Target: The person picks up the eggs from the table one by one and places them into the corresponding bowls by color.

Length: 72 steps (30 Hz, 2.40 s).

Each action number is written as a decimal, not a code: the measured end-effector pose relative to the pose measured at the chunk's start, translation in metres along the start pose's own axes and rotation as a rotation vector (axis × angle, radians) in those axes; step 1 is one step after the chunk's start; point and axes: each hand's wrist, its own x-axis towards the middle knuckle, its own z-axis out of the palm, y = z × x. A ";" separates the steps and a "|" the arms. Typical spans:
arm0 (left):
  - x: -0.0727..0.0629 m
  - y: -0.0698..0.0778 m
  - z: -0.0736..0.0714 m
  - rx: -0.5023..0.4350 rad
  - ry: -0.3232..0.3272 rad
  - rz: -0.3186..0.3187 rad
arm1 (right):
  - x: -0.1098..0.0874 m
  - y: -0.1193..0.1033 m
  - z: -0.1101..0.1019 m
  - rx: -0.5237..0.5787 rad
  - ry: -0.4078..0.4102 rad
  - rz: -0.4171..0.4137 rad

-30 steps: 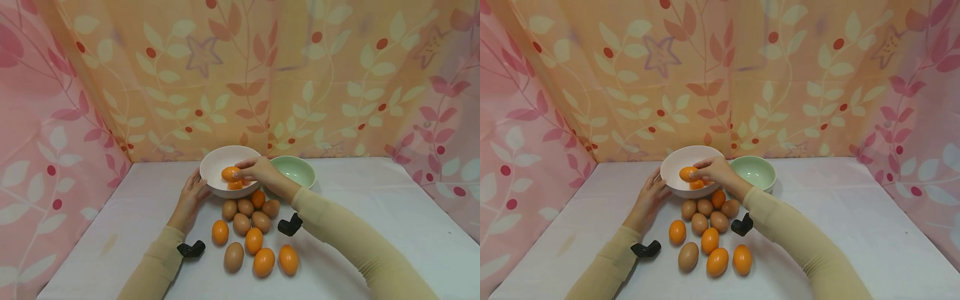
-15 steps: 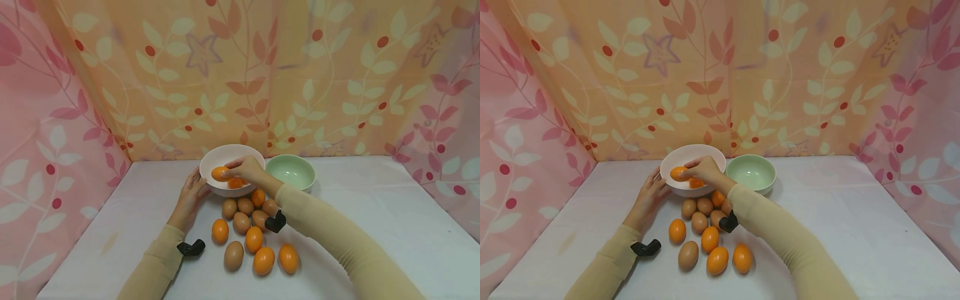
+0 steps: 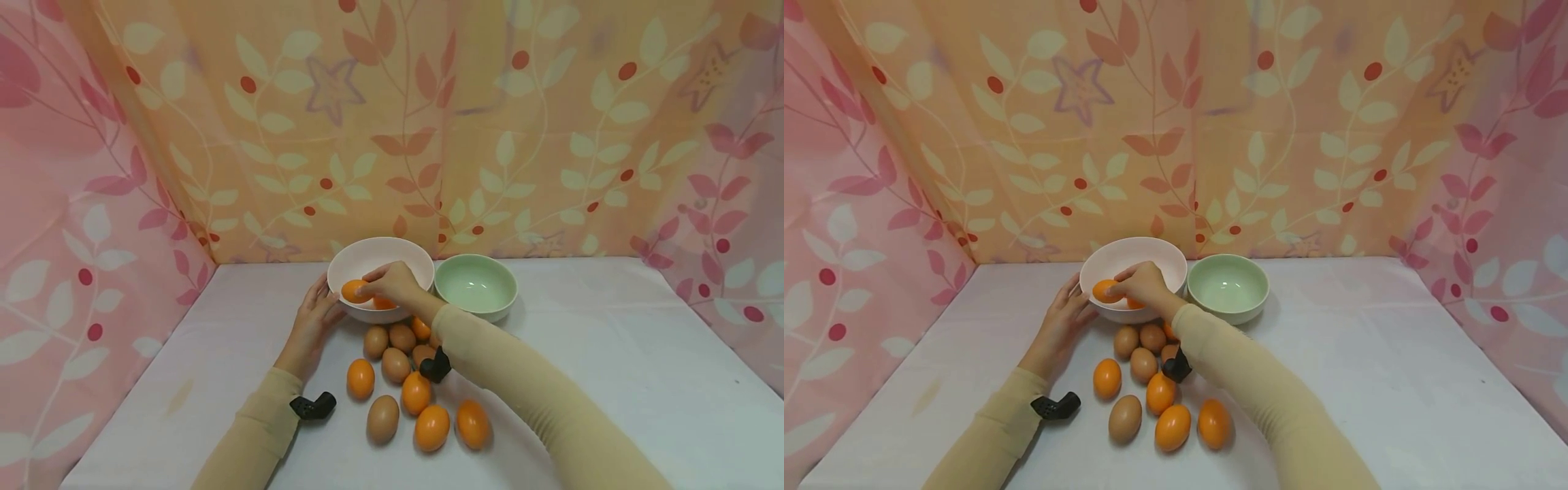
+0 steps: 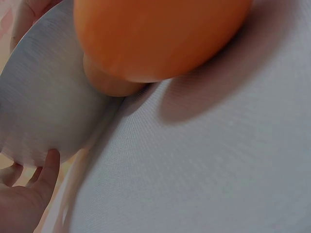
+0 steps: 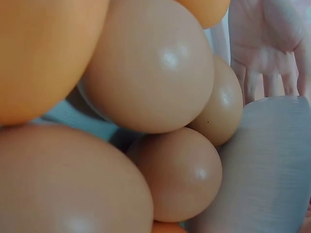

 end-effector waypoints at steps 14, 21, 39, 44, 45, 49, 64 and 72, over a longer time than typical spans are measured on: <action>0.000 0.000 0.000 0.010 0.001 0.000 | 0.003 0.003 0.008 -0.101 -0.022 -0.064; 0.001 0.000 0.001 0.014 -0.002 0.005 | 0.004 0.003 0.011 -0.148 -0.028 -0.043; 0.001 0.000 0.000 0.021 -0.001 0.014 | 0.005 0.002 0.012 -0.158 -0.030 -0.035; 0.001 0.000 0.000 0.020 0.001 0.026 | 0.006 0.002 0.012 -0.199 -0.028 -0.018; 0.001 -0.001 0.000 0.022 0.001 0.029 | 0.006 0.002 0.012 -0.216 -0.024 -0.018; 0.002 -0.002 -0.002 0.038 0.000 0.040 | 0.004 0.001 0.008 -0.215 -0.009 -0.023; 0.005 -0.004 -0.001 0.001 0.010 0.030 | -0.056 -0.002 -0.048 0.026 -0.055 -0.121; 0.005 -0.002 0.001 0.002 0.013 0.009 | -0.104 0.017 -0.079 0.101 -0.078 -0.116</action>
